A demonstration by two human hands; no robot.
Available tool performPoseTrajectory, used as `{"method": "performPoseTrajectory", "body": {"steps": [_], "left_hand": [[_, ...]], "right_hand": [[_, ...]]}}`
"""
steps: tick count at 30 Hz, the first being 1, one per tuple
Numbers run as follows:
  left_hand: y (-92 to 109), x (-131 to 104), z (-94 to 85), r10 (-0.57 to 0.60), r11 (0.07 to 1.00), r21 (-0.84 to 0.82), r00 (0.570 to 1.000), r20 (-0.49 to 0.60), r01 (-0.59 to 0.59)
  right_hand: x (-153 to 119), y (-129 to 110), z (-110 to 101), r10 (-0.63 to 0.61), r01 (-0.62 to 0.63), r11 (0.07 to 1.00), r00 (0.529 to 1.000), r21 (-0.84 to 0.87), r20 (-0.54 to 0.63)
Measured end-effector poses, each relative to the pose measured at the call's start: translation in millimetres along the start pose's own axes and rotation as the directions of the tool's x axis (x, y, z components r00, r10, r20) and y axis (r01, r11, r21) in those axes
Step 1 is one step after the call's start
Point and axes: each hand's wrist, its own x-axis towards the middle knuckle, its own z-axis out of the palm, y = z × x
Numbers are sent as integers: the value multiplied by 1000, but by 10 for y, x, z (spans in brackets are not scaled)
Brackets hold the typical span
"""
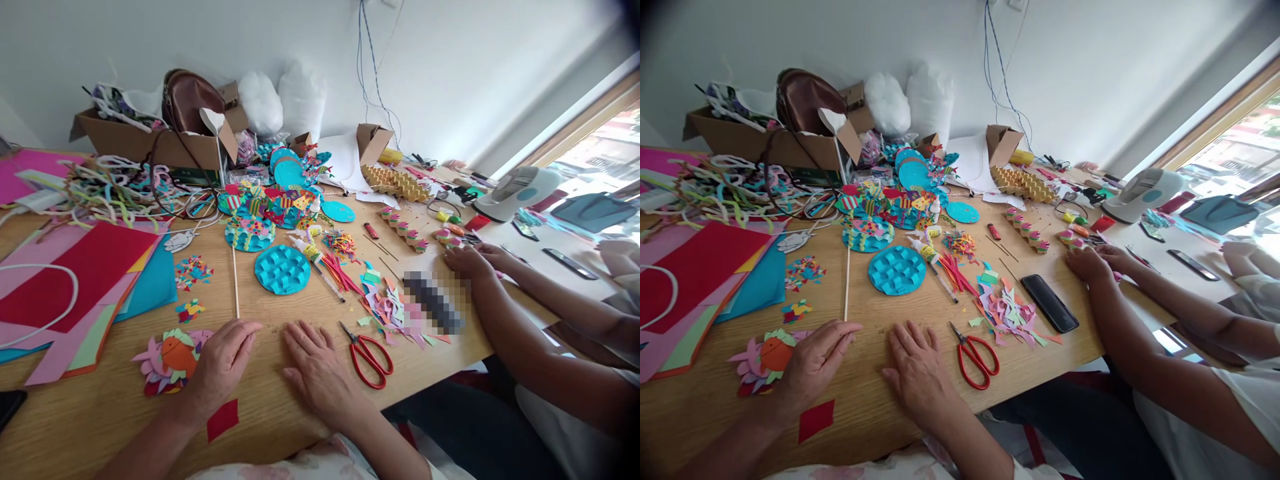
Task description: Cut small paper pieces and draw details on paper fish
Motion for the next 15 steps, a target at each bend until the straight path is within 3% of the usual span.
{"method": "performPoseTrajectory", "body": {"steps": [5, 10, 15], "left_hand": [[-17, -6, -4, -1, 1000, -9, 1000, -5, 1], [-16, -10, -30, -15, 1000, -18, 1000, -21, 14], [12, -20, -23, -18, 1000, -24, 1000, 17, 19]], "right_hand": [[201, -53, 39, -72, 72, 997, 997, -10, 0], [-20, 90, -22, -44, 45, 999, 998, -18, 38], [-171, 168, -45, 93, -93, 995, 996, -44, -11]]}}
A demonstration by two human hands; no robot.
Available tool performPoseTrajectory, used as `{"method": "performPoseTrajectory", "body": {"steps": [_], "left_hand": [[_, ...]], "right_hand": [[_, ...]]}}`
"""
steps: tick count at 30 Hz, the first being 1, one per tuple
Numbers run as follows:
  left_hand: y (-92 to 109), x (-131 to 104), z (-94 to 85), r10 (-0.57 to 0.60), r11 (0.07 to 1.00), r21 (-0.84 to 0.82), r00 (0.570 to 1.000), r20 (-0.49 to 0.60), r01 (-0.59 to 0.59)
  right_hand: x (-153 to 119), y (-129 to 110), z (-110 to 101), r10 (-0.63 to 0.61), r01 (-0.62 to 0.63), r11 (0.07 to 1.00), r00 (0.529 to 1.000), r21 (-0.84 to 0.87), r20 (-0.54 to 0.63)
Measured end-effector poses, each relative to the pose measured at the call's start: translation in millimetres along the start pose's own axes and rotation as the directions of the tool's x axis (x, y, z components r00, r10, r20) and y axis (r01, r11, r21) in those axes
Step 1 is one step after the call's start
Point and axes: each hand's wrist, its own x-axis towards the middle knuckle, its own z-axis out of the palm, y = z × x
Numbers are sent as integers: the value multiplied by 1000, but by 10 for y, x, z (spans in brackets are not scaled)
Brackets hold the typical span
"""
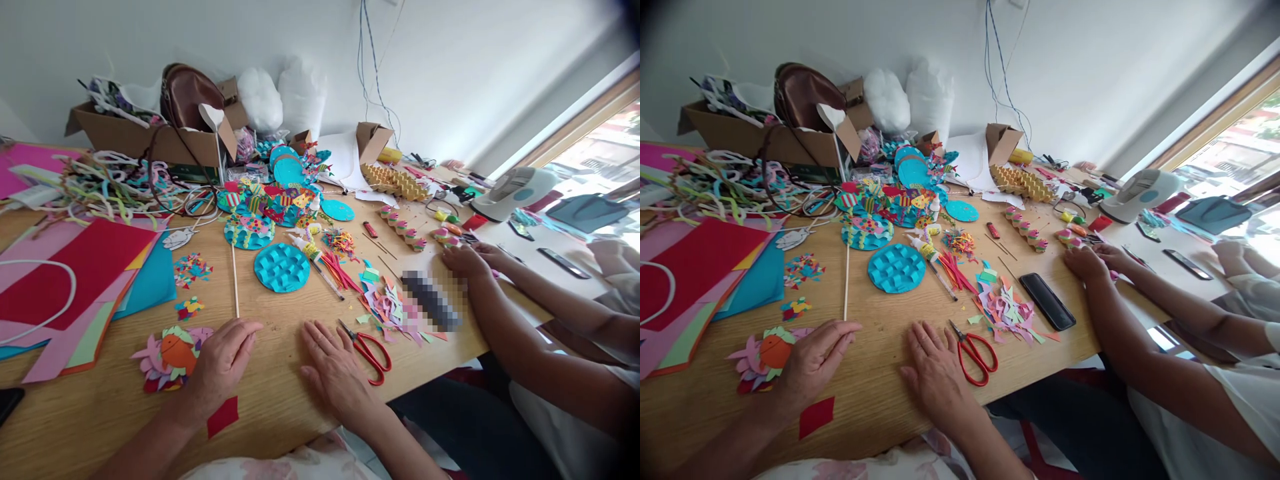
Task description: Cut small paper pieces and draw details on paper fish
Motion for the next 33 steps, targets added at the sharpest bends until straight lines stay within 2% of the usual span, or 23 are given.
{"method": "performPoseTrajectory", "body": {"steps": [3, 8, 13, 19, 21, 26, 33], "left_hand": [[3, -4, 6, 4, 1000, 5, 1000, 16, -4], [-9, -2, 3, 4, 1000, 9, 1000, 17, -4], [-8, -7, 19, 23, 1000, 16, 1000, 10, -23], [-2, 8, 18, 55, 998, 10, 998, -7, -55], [-1, 12, 10, 56, 998, 17, 998, -4, -56], [12, 10, 0, 55, 998, 17, 999, -1, -55], [-2, -3, 16, 46, 999, 12, 999, -7, -46]], "right_hand": [[1, -63, 40, 25, -24, 1000, 1000, 18, -16], [-82, -92, 16, -31, 28, 997, 999, 67, 41], [-127, -28, 37, 80, -81, 997, 995, 7, 58], [-107, -112, 183, -60, 59, 997, 998, 57, 1], [-113, -104, 192, -68, 71, 995, 997, 72, -47], [-60, -78, 181, 130, -90, 980, 966, 179, -225], [155, -214, 210, 215, -158, 962, 942, 223, -257]]}}
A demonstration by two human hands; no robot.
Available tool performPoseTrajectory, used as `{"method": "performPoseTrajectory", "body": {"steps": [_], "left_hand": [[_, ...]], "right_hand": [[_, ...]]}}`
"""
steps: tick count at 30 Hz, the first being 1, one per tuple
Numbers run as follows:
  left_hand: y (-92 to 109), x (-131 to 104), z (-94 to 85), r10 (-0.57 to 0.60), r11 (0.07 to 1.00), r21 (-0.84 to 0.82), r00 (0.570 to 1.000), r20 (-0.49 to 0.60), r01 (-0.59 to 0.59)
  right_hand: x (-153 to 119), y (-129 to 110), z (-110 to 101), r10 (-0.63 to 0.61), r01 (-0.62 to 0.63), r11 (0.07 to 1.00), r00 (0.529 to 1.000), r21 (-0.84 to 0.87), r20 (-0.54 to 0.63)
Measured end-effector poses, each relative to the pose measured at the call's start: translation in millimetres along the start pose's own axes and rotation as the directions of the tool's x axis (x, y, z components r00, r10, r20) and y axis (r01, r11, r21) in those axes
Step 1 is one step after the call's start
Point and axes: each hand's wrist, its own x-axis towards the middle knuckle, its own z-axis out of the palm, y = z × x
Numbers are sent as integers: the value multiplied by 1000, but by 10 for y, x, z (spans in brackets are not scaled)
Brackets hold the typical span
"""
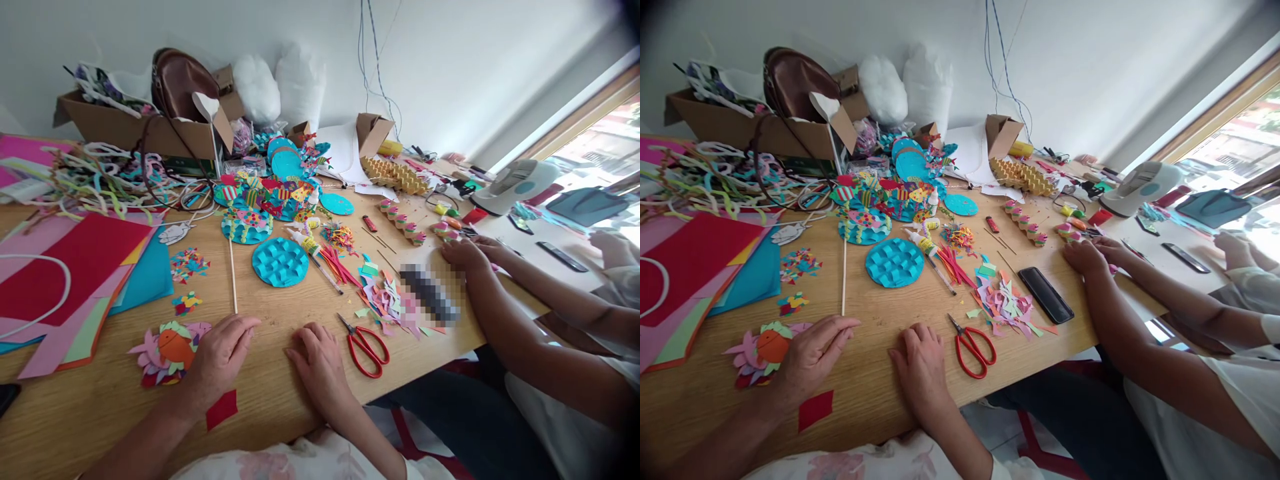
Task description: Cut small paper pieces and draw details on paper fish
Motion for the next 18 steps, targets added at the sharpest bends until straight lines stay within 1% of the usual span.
{"method": "performPoseTrajectory", "body": {"steps": [3, 6, 10, 12, 14, 15, 17, 18], "left_hand": [[-4, -5, 2, 1, 1000, 3, 1000, -16, -1], [4, -2, 9, 19, 1000, 3, 1000, -24, -19], [11, 9, 16, 44, 999, 1, 998, -47, -44], [8, 11, 13, 44, 999, 3, 997, -57, -44], [3, 10, 10, 36, 999, -2, 998, -58, -36], [0, 9, 9, 32, 999, -6, 998, -57, -33], [-3, 6, 16, 31, 999, -14, 998, -55, -31], [-3, 4, 23, 34, 999, -17, 998, -55, -34]], "right_hand": [[32, 13, 26, 11, -10, 1000, 1000, 14, -26], [51, 45, 76, -11, 10, 1000, 999, -20, -53], [44, 96, 205, -77, 62, 981, 994, -184, -74], [20, 146, 218, -110, 89, 966, 991, -243, -72], [7, 216, 126, -135, 117, 966, 989, -231, -62], [18, 256, 31, -137, 122, 972, 989, -201, -62], [108, 341, -242, -153, 141, 978, 986, -155, -67], [195, 385, -405, -145, 128, 978, 984, -167, -99]]}}
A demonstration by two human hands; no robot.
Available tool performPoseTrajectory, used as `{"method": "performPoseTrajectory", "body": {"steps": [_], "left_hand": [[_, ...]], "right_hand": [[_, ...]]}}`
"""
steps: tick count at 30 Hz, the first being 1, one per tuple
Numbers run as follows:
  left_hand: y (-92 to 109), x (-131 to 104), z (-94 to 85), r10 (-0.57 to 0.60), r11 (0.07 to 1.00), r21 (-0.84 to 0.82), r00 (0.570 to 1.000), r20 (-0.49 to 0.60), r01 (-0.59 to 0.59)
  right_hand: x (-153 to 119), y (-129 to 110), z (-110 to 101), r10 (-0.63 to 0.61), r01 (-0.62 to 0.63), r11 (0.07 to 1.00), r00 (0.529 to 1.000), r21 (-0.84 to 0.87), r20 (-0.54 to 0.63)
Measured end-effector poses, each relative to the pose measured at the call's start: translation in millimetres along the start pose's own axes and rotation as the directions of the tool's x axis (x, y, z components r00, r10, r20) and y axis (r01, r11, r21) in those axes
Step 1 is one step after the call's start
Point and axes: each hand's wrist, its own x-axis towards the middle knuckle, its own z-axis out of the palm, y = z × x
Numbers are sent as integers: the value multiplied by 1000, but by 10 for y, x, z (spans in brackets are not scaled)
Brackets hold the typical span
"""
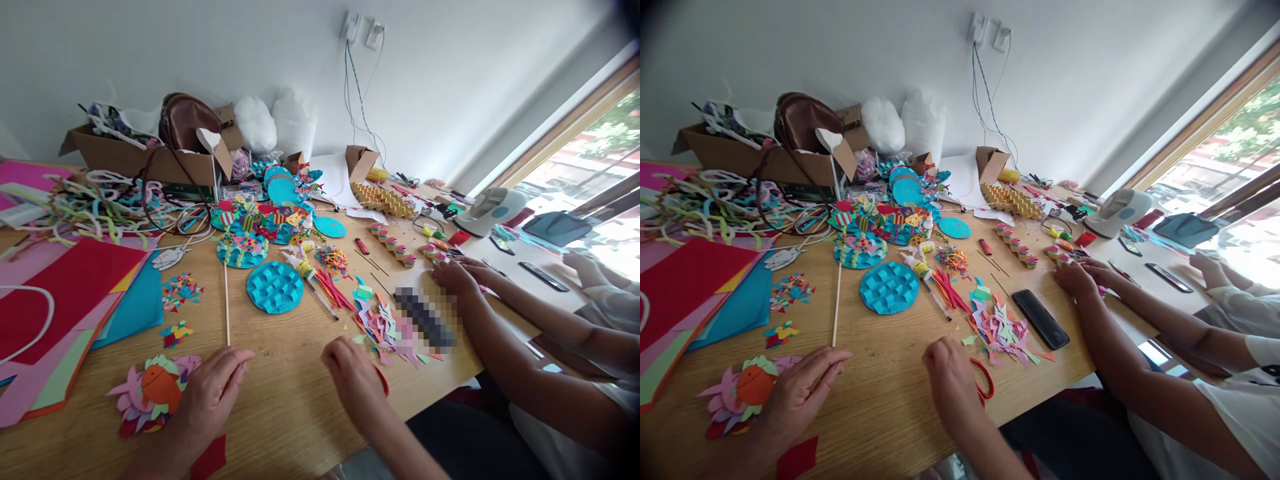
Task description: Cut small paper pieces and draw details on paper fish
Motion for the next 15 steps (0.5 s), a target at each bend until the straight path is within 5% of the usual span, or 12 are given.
{"method": "performPoseTrajectory", "body": {"steps": [6, 10, 15], "left_hand": [[1, -21, 46, 18, 1000, -13, 1000, 1, -18], [-10, -42, 41, -39, 999, -26, 999, 22, 40], [32, -16, 31, -98, 995, -21, 995, 33, 98]], "right_hand": [[1030, 574, -621, 233, -243, 952, 970, -186, -70], [1606, 893, -611, 269, -276, 937, 961, -213, -63], [1841, 1172, -428, 323, -328, 904, 944, -274, -62]]}}
